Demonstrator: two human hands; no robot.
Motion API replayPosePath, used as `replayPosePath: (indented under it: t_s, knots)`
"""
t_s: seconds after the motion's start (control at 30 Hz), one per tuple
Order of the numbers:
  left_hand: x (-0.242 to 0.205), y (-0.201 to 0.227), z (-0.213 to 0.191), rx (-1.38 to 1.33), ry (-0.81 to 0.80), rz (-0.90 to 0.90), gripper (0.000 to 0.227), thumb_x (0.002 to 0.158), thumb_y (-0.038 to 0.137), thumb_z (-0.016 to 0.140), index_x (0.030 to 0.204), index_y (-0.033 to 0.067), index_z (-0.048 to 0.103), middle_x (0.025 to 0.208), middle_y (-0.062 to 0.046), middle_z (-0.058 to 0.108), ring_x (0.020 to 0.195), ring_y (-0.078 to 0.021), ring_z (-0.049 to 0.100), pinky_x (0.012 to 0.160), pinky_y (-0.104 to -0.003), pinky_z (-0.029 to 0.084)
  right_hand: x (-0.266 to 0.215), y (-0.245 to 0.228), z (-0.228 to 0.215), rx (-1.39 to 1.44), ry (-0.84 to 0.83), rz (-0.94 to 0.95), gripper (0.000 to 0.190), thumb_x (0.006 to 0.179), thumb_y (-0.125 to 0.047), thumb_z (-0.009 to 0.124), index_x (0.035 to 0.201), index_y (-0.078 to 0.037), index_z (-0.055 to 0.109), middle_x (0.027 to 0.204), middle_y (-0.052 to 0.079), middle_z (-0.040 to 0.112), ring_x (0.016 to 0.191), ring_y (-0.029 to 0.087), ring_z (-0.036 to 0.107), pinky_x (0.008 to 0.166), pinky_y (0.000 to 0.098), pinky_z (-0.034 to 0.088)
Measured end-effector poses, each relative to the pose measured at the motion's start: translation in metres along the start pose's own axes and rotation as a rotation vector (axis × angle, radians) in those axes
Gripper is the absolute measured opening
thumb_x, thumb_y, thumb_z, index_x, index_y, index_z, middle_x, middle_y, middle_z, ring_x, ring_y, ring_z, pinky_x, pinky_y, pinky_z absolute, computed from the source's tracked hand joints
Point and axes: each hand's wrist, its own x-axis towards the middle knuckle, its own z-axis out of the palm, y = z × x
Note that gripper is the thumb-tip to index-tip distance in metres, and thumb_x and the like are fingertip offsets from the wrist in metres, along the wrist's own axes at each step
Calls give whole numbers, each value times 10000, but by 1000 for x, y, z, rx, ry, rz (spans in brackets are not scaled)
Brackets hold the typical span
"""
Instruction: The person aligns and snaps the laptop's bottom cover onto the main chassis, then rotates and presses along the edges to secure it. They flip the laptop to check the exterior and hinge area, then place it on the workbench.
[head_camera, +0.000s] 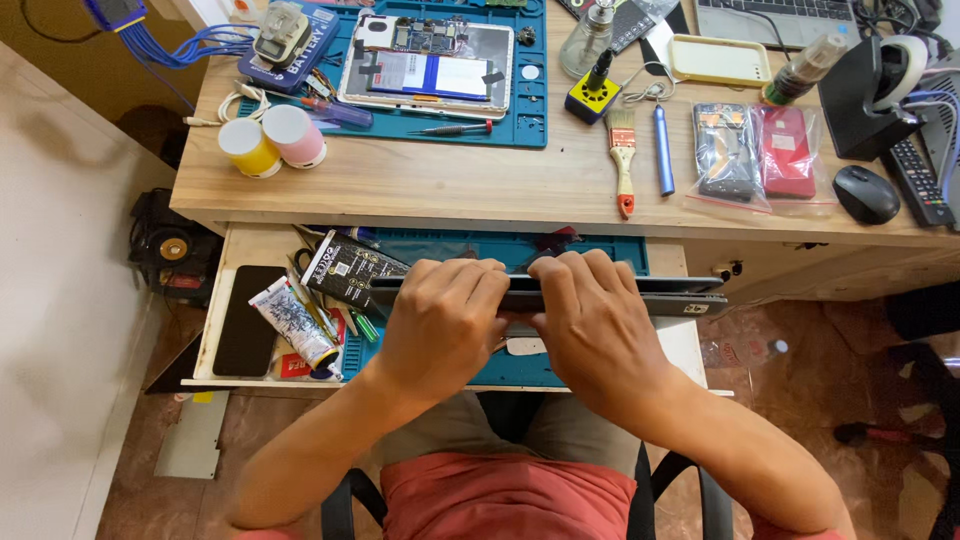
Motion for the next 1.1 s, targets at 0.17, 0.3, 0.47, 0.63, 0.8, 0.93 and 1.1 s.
replayPosePath:
  t_s: [0.17, 0.3, 0.47, 0.63, 0.8, 0.93, 1.1]
  knots:
    - [-2, -7, -3, -57, 5, 35, 321, 645, 208, 752, 930, 150, 615, 928, -41, 625, 881, -218, 617, 757, -362, 450, 1, 10, 4, 72, -74, 34, 428, 705, -213, 679, 1073, -102, 491, 715, 57, 540, 729, 248, 504, 645, 334, 387]
    - [-18, -32, -17, 21, -75, -62, 347, 577, 265, 784, 862, 180, 605, 933, 0, 626, 943, -201, 603, 900, -496, 381, 3, 10, 1, 93, -69, 37, 377, 735, -220, 668, 1058, -111, 503, 710, 63, 551, 716, 233, 502, 652, 321, 386]
    - [-28, -42, -4, -287, 60, -188, 349, 597, 157, 816, 868, 130, 597, 901, -22, 603, 893, -246, 589, 802, -374, 479, 17, -6, -6, 19, -30, -14, 461, 676, -255, 722, 1053, -114, 495, 713, 60, 557, 699, 250, 505, 649, 355, 362]
    - [-24, -39, -13, -234, 20, -193, 346, 632, 148, 804, 892, 119, 578, 902, -31, 589, 888, -240, 585, 739, -321, 507, 24, -22, 9, -10, -7, -50, 356, 762, -233, 637, 1050, -104, 473, 737, 66, 505, 702, 231, 465, 645, 340, 352]
    - [-23, -39, -15, -242, 5, -188, 358, 628, 130, 804, 906, 114, 579, 935, -39, 605, 911, -231, 594, 722, -291, 522, 32, -30, 17, 5, -31, -76, 320, 773, -159, 602, 1055, -103, 462, 760, 52, 488, 693, 215, 436, 622, 322, 342]
    - [-16, -34, -24, -242, -13, -162, 394, 613, 84, 791, 946, 84, 581, 943, -85, 609, 907, -285, 594, 695, -334, 534, 40, -45, 15, 73, -65, -98, 300, 789, -161, 578, 1059, -98, 466, 765, 50, 469, 694, 221, 427, 616, 326, 332]
    - [-18, -39, -19, -277, 36, -183, 359, 657, 163, 800, 940, 71, 599, 904, -86, 615, 865, -274, 611, 664, -329, 539, 45, -52, 22, 91, -34, -123, 353, 750, -112, 536, 1085, -79, 429, 784, 55, 412, 689, 219, 377, 593, 333, 304]
